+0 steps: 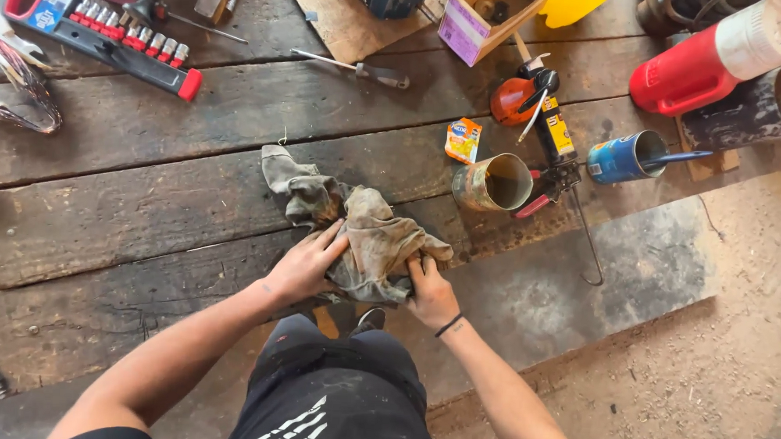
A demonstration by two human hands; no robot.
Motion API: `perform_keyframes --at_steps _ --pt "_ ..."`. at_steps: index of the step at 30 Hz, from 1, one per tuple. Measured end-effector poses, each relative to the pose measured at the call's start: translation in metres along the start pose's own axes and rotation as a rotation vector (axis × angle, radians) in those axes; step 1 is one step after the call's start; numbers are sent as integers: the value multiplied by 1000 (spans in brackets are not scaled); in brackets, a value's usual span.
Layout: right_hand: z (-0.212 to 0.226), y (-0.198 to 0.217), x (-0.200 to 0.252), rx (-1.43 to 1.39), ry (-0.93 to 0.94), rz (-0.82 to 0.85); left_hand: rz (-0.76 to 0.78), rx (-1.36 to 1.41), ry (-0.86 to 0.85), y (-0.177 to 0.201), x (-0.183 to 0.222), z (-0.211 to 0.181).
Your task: Cleaning a motor casing with a brush and cloth and then fitting it onto a motor assembly.
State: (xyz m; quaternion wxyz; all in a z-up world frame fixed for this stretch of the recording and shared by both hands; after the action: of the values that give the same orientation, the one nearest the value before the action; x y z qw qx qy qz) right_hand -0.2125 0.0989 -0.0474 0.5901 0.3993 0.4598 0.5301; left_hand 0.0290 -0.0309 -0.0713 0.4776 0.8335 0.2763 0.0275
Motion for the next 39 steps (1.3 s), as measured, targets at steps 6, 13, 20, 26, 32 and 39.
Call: perform_keyframes --at_steps 6,13,20,26,32,39 --pt "49 9 -3 -97 -40 -305 -98 -29 23 24 -10 -38" --pt "58 17 -11 -67 107 -398 -254 -64 -203 16 -3 -26" --pt "43 25 -20 -20 182 -377 -398 -108 -239 -2 -16 -14" --pt "54 23 -46 0 -46 -97 -330 121 26 12 -44 -24" --pt "16 2 -85 -51 -254 208 -153 463 256 22 -61 7" --pt "-30 -23 -132 38 -474 259 -193 -22 364 -19 -84 74"
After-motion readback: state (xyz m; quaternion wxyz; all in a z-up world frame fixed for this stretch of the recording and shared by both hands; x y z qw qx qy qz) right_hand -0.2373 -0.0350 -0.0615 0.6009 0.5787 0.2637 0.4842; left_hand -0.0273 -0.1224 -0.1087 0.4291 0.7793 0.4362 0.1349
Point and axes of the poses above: each hand's wrist, its own x-axis away from the middle knuckle, its own y-axis out of the back of the hand, z = x × y, the point moved 4 cm from there along -x, towards the middle knuckle, and after that the axes turned 6 degrees about -y, right-handed, at the moved point
